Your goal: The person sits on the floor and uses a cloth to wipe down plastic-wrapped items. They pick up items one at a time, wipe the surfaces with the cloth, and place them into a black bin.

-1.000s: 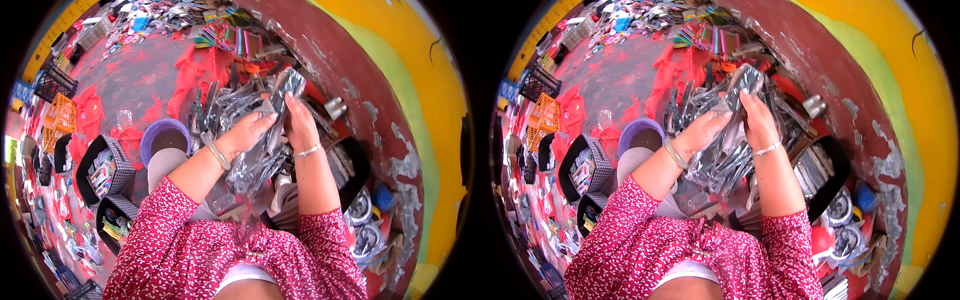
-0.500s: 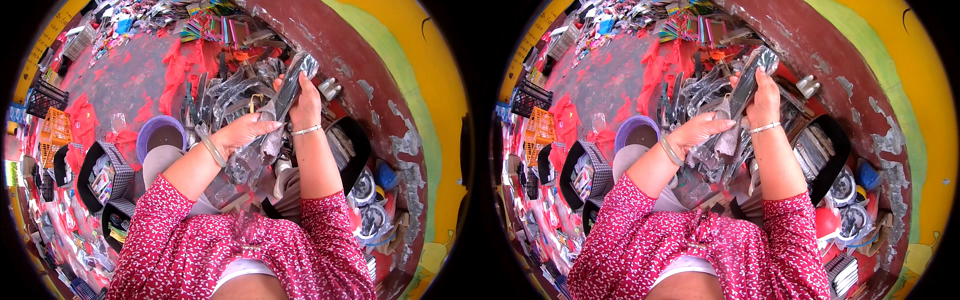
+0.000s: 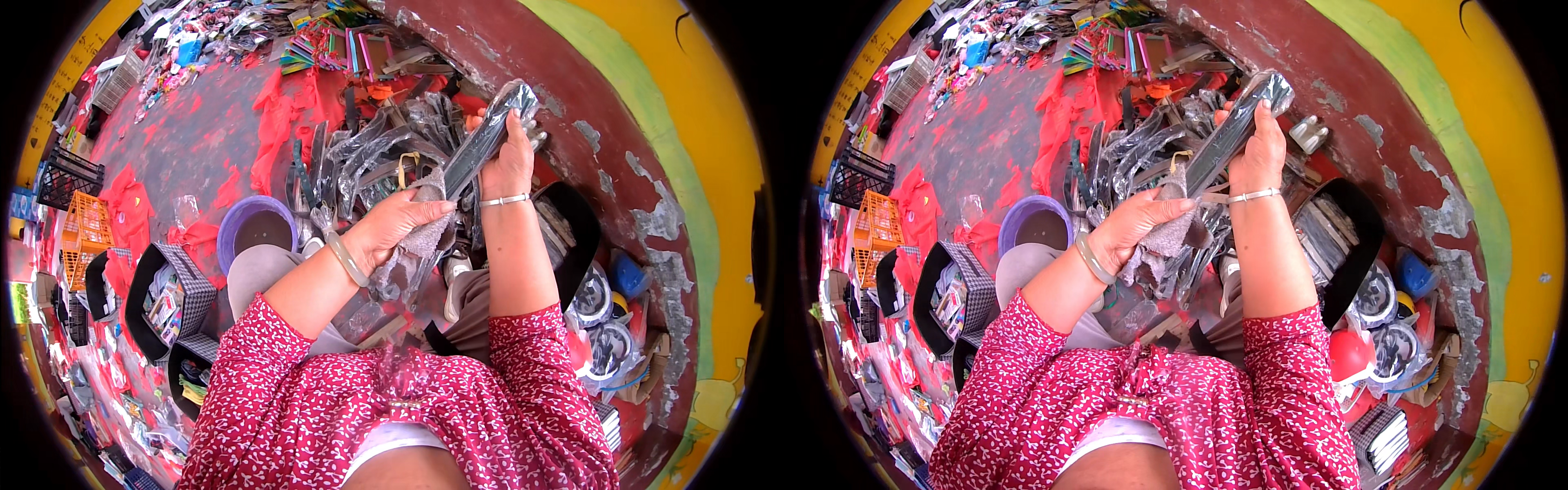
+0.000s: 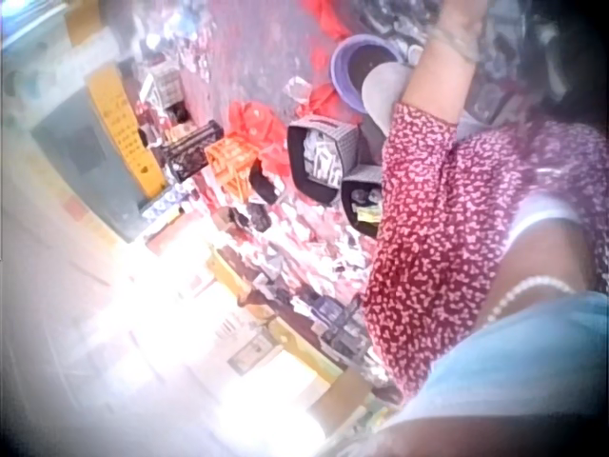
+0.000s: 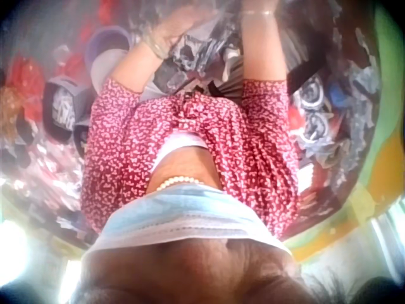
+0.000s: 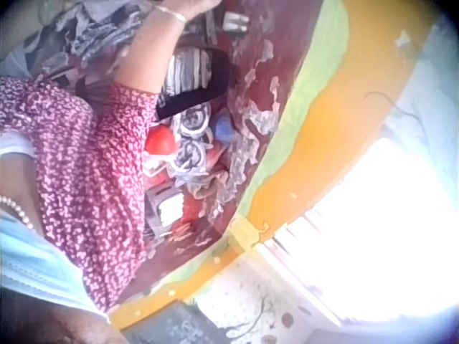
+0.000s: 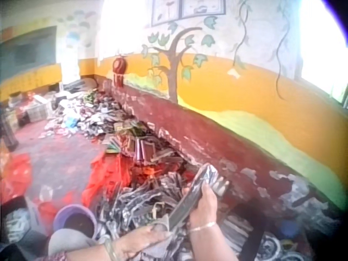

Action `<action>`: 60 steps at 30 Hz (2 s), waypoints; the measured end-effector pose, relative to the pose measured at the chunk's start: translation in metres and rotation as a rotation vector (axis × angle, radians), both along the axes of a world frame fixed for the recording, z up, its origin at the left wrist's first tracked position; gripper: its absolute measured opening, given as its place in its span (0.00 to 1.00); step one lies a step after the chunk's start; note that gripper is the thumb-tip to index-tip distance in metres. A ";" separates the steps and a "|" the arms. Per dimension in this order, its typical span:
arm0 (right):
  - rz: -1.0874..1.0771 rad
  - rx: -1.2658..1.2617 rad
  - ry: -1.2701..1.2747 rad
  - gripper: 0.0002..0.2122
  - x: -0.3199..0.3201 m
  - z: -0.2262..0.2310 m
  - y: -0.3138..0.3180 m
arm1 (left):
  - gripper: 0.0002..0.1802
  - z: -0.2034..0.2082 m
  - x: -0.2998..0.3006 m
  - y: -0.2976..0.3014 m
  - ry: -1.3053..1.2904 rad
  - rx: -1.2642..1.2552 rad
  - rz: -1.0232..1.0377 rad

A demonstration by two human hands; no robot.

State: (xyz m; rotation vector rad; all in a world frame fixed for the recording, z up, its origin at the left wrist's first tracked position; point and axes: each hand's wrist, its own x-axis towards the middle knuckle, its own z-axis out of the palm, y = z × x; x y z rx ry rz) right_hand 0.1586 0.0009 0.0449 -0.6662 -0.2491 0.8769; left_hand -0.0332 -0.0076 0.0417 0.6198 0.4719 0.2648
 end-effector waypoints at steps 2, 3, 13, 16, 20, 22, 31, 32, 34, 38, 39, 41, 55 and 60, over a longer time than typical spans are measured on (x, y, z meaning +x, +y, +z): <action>-0.005 0.008 0.006 0.14 -0.002 0.003 0.000 | 0.15 0.001 -0.001 0.000 -0.006 0.036 -0.014; -0.008 0.012 0.008 0.14 -0.002 0.004 -0.001 | 0.15 0.000 -0.002 0.001 -0.020 0.039 -0.032; -0.286 -0.044 0.104 0.16 0.038 0.022 -0.003 | 0.16 -0.013 -0.016 0.003 0.045 0.231 0.020; -0.382 -0.086 0.114 0.22 0.060 0.024 -0.010 | 0.17 -0.015 -0.017 0.005 -0.021 0.203 0.204; -0.371 -0.109 0.137 0.23 0.063 0.029 -0.015 | 0.18 -0.020 -0.022 0.015 -0.171 0.208 0.248; -0.361 -0.155 0.149 0.22 0.063 0.025 -0.012 | 0.24 -0.020 -0.031 0.022 -0.282 0.285 0.156; -0.239 -0.107 0.212 0.21 0.070 0.018 -0.012 | 0.18 0.016 -0.049 0.035 -0.282 1.089 0.278; -0.210 -0.078 0.218 0.21 0.071 0.017 -0.012 | 0.17 0.021 -0.053 0.035 -0.360 0.861 0.381; -0.138 -0.031 0.181 0.19 0.068 0.016 -0.012 | 0.13 0.020 -0.063 0.046 -0.276 0.595 0.585; -0.063 -0.004 0.155 0.17 0.054 0.027 -0.015 | 0.15 0.010 -0.067 0.065 -0.343 0.191 0.355; -0.040 0.014 0.164 0.16 0.053 0.030 -0.015 | 0.17 0.008 -0.065 0.066 -0.290 0.204 0.360; 0.047 0.090 0.190 0.16 0.057 0.027 -0.015 | 0.20 0.005 -0.061 0.063 -0.175 0.218 0.365; 0.043 0.160 0.086 0.17 0.005 0.045 -0.011 | 0.24 -0.022 0.005 0.014 -0.211 0.314 0.233; 0.130 0.168 0.106 0.17 -0.014 0.037 -0.009 | 0.11 -0.029 0.015 0.011 -0.142 0.409 0.439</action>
